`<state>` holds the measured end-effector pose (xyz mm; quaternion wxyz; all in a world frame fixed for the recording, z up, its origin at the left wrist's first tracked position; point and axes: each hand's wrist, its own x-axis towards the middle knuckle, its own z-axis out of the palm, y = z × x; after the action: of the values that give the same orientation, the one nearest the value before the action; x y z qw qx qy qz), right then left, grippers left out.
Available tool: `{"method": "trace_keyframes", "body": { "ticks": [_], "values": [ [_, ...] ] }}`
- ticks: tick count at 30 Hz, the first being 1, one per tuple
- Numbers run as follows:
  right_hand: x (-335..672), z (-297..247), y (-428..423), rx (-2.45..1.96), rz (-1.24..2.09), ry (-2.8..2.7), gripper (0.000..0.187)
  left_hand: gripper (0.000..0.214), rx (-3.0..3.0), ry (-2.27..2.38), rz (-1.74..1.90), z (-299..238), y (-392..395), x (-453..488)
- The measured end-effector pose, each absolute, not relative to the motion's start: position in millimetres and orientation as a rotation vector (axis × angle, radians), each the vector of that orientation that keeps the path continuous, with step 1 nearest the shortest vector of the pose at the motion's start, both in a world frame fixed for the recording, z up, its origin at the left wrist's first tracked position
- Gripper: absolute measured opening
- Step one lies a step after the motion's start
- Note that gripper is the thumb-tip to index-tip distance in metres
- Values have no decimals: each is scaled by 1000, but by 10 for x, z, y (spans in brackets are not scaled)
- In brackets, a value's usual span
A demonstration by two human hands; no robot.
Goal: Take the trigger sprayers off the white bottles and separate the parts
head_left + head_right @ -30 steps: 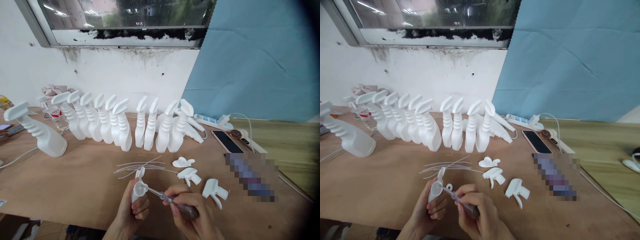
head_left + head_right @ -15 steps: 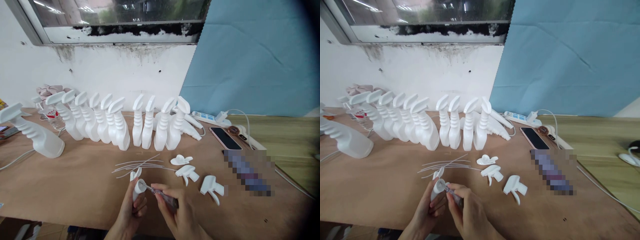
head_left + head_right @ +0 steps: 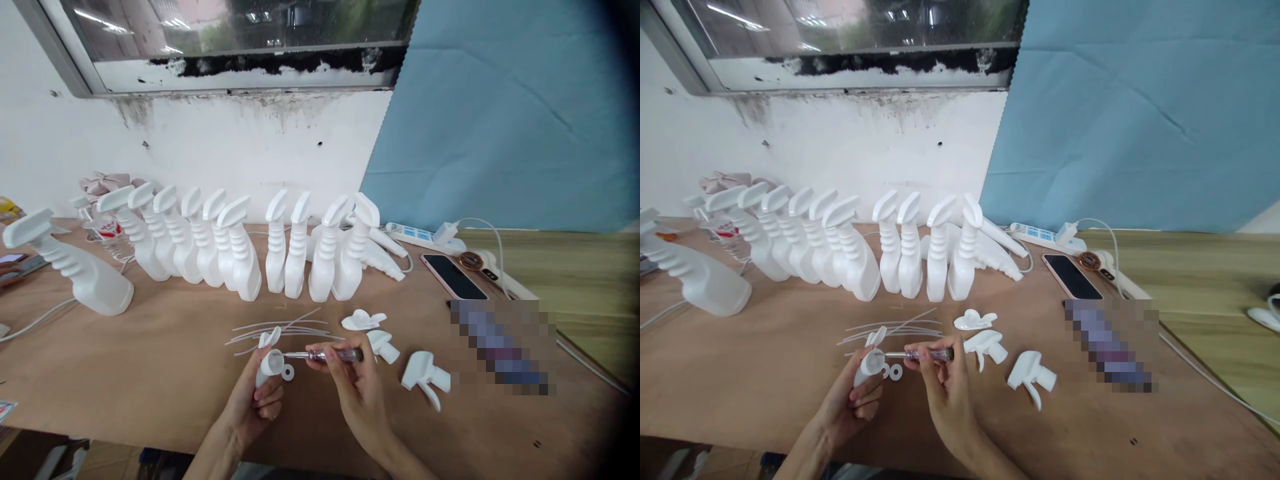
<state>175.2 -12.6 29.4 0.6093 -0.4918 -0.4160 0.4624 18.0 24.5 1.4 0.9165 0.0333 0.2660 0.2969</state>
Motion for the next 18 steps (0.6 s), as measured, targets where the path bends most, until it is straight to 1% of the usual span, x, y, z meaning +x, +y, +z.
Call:
{"method": "trace_keyframes", "body": {
  "ticks": [8,14,18],
  "values": [
    [1885,308,-89,-1097,1090,-971,19,49,174,639,463,-3,299,117],
    [1866,250,-153,-1010,1061,-1014,14,50,312,735,383,35,364,100],
    [1896,206,-136,-1011,1109,-956,15,46,373,791,345,33,397,102]
  ]
}}
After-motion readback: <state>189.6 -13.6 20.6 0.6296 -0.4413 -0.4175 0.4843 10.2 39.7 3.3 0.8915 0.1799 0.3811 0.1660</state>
